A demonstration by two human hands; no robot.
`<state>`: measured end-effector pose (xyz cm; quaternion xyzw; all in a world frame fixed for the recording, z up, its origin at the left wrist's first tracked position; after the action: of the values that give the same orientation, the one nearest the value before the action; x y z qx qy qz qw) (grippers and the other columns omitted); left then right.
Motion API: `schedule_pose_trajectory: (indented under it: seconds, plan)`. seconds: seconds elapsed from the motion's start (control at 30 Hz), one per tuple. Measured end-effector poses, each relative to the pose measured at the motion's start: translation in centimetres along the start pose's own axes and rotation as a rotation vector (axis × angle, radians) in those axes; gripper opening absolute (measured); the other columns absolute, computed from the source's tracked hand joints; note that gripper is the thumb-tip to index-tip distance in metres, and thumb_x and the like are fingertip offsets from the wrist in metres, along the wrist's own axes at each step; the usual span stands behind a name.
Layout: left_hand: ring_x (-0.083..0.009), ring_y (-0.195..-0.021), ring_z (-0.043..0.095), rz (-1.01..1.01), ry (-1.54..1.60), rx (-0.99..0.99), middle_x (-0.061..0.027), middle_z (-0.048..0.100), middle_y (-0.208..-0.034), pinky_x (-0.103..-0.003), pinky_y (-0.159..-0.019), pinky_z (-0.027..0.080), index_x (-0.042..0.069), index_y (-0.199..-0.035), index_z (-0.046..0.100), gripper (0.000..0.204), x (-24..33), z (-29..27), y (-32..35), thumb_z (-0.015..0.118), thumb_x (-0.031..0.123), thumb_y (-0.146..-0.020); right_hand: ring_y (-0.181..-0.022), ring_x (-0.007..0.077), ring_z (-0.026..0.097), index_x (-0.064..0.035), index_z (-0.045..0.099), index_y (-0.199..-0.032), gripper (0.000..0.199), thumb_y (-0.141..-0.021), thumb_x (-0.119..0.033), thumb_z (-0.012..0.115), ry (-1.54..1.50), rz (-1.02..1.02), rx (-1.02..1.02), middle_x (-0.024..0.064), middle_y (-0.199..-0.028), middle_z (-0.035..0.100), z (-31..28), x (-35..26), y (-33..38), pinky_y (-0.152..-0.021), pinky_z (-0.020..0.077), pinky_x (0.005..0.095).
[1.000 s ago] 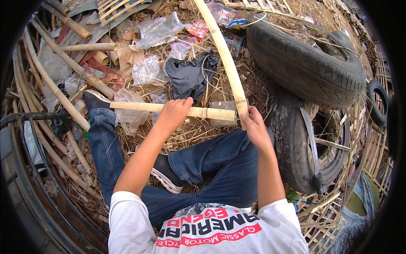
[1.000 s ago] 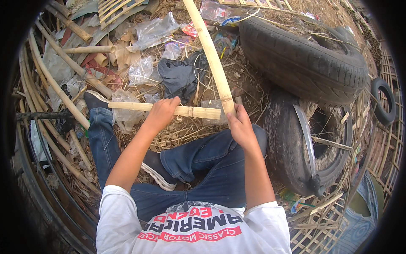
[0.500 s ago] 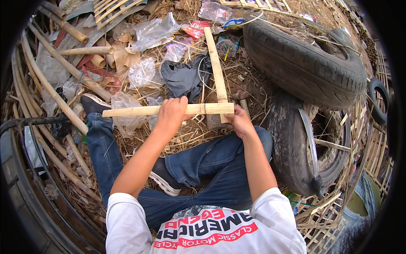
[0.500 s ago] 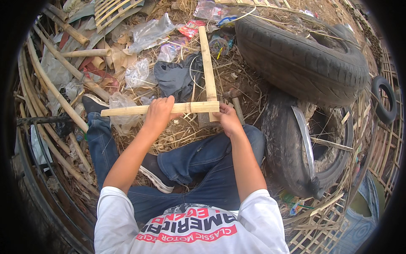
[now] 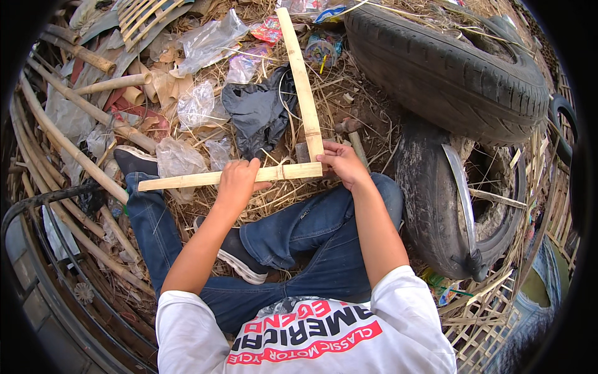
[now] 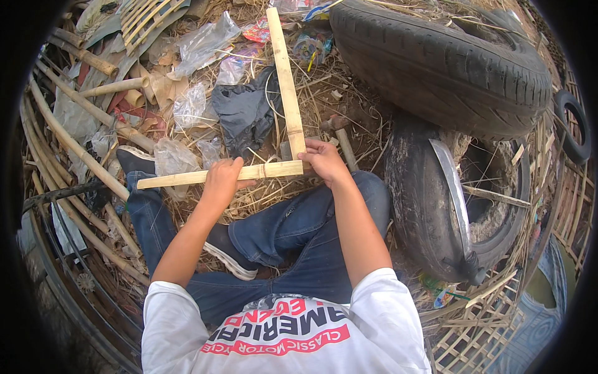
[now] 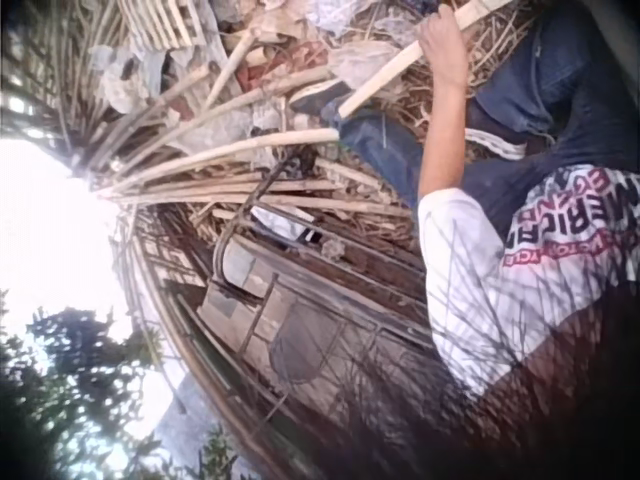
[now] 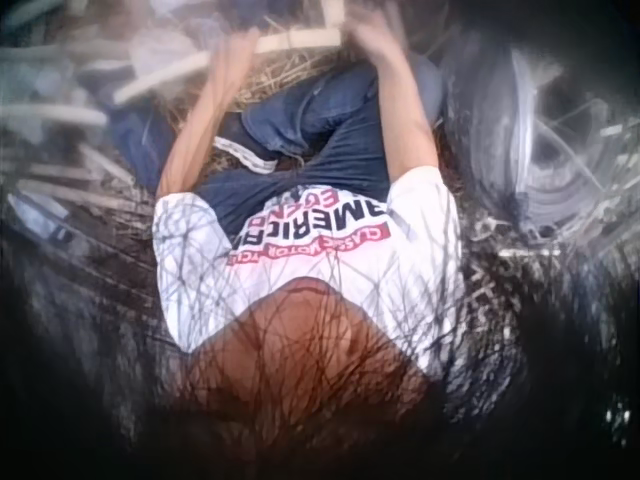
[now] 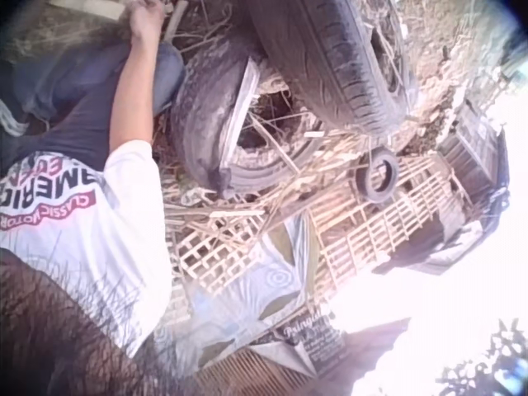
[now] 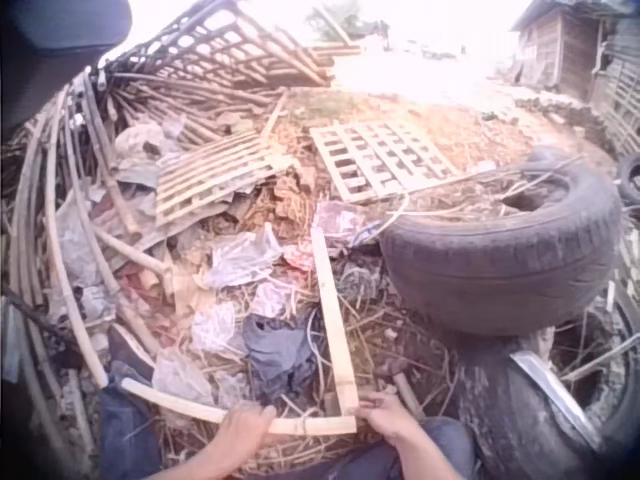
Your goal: The person constructs a rectangular frame using bamboo strips by cutting, positioning, and hammering nails into the joints while sitting on the ground.
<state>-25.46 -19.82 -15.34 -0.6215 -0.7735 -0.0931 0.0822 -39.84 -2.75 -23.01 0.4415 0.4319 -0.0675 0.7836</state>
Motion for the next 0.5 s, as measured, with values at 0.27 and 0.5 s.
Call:
schedule_pose_trajectory:
  seconds: [0.27,0.5]
  plan:
    - [-0.0326,-0.075,0.06,-0.04,-0.032,-0.003,-0.0143,0.06,-0.072,-0.041,-0.071,0.043,0.004,-0.083,0.05,0.05,-0.6,2.2,-0.7,0.082,0.036,-0.062,-0.082,0.0126,0.061,0.0014,0.062,-0.116,0.03,-0.086,-0.002,0.06,0.246,-0.185,0.182,0.0074,-0.093,0.068,-1.3,0.3,-0.8,-0.07,0.0491,0.027]
    - [-0.0279,-0.074,0.062,0.017,-0.066,0.026,-0.0106,0.061,-0.07,-0.038,-0.07,0.045,0.005,-0.084,0.051,0.053,0.2,2.7,-2.0,0.082,0.041,-0.06,-0.065,0.0127,0.06,0.0056,0.067,-0.098,0.017,-0.085,-0.003,0.059,0.561,-0.325,0.35,0.0072,-0.075,0.065,-2.5,-0.3,-0.2,-0.059,0.0483,0.0274]
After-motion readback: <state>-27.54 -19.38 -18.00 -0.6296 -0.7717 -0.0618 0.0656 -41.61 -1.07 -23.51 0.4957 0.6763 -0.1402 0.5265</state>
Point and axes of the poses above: each hand's wrist, its own y-axis away from the middle knuckle, its own z-axis out of the palm, x = y × z, the point moved 7 cm from there along -y, towards the middle knuckle
